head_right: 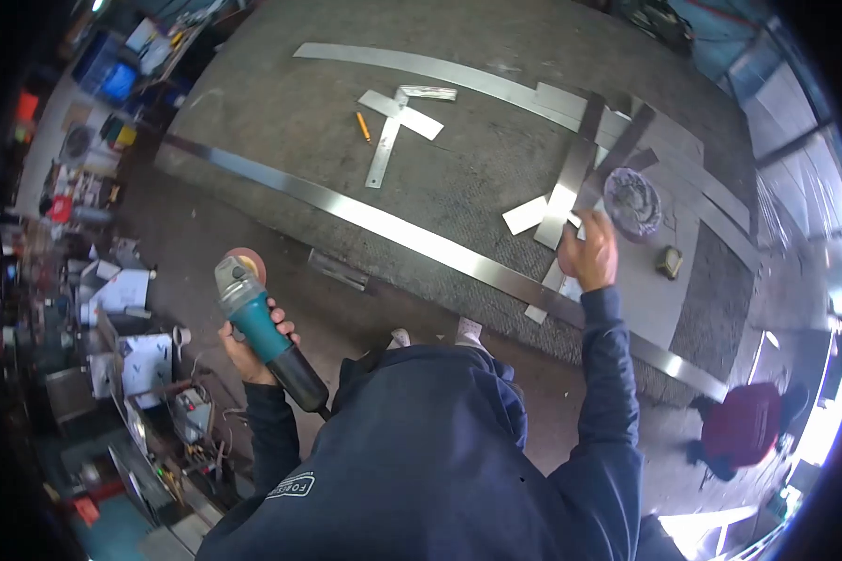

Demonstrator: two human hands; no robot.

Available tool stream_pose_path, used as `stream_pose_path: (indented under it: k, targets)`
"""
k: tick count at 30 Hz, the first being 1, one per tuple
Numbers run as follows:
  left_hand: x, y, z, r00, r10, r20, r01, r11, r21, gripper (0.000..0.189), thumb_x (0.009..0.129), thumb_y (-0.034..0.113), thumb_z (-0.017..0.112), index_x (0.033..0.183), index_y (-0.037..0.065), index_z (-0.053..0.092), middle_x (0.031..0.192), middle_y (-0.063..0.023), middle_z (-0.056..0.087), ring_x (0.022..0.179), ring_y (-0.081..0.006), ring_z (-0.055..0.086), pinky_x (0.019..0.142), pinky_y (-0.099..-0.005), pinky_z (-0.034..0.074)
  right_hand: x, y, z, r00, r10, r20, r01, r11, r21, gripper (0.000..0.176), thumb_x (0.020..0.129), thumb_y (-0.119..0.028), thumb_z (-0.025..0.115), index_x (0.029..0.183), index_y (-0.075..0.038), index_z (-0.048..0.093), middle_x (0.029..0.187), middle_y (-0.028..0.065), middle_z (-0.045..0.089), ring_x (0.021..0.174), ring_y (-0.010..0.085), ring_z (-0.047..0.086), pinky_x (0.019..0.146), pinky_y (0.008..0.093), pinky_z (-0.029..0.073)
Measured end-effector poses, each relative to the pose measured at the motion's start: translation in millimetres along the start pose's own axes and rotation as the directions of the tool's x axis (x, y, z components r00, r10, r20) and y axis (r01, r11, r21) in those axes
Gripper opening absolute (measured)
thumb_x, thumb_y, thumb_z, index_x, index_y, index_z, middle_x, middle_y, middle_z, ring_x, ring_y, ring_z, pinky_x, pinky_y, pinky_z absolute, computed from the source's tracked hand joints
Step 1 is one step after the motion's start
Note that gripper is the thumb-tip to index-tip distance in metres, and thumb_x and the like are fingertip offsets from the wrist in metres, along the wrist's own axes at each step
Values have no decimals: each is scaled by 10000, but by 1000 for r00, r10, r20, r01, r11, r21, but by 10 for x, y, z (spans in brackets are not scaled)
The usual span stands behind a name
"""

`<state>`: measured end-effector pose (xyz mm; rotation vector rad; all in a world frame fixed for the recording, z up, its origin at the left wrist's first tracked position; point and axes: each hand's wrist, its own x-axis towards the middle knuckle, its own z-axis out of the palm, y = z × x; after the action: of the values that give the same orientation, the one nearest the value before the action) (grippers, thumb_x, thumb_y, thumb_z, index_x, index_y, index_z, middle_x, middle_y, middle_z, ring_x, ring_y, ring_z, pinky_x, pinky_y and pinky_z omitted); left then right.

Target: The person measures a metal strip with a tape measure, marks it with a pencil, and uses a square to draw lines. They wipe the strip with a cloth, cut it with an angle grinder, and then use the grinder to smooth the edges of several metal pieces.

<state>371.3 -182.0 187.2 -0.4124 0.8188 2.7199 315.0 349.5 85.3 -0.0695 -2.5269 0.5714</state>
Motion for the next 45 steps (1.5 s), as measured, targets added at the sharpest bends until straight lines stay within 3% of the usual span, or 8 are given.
stream_pose_path:
  k: [2,9,18,25,30,34,42,45]
  targets:
    - [-95,-82,140,998,5,-59,-4,1000,18,696,808,581,426,1197,5,471,990,-148,542,856,-295,563,776,-472,476,-147,-176,192,993,36,115,-47,995,91,266,764,-123,714,1015,-56,659,978,118,641,951,311,618,831,394,501]
    - [-296,-391,304,981,10,-192,14,992,127,697,823,556,461,1228,-12,455,1015,-155,552,884,-294,585,755,-461,479,-767,-384,534,935,-21,354,-19,994,107,477,713,-232,779,1132,-54,635,1110,101,570,1042,294,551,872,422,464]
    - [-699,-500,162,929,29,-370,43,982,185,772,902,635,413,1285,-34,432,1048,-180,564,907,-296,602,784,-432,502,-826,-368,540,862,-29,505,-43,990,131,651,633,-221,836,1217,-58,599,1139,101,548,1047,303,535,882,419,442]
    - [-1547,-612,-501,846,116,-520,-48,989,142,714,945,548,428,1322,-59,427,1116,-253,606,962,-388,652,845,-469,541,-1023,-495,529,870,-55,490,3,994,106,587,750,-152,752,1298,-83,555,1233,171,527,1154,348,507,990,442,416]
    - [-2467,-666,-824,829,261,-495,-265,962,62,620,966,474,476,1306,-44,471,1139,-258,617,976,-360,661,826,-426,562,-1382,-1183,699,884,-271,381,139,931,338,361,859,-81,659,1213,-44,603,1190,178,565,1122,363,547,968,442,442]
    - [-3536,-852,-1327,801,382,-461,-364,922,132,538,939,352,568,1282,-52,478,1149,-199,617,1029,-287,649,898,-380,521,-1907,-1943,1076,691,-575,438,222,746,628,284,872,-35,611,1155,-20,622,1105,172,591,937,307,621,803,395,503]
    - [-5544,-1292,-1817,204,688,-697,-545,671,503,655,788,236,802,1299,-18,481,1089,-65,579,994,-154,559,856,-302,468,-3086,-3891,1381,69,-887,457,232,460,857,170,894,-46,601,1051,-25,663,965,107,639,776,194,643,648,289,513]
    - [-6085,-1418,-2119,-39,682,-731,-399,659,637,662,778,285,801,1289,-14,505,1107,-67,591,998,-168,565,877,-325,465,-3257,-4131,1634,22,-822,569,129,567,814,160,897,-94,606,1029,-34,672,854,81,639,732,165,619,629,285,497]
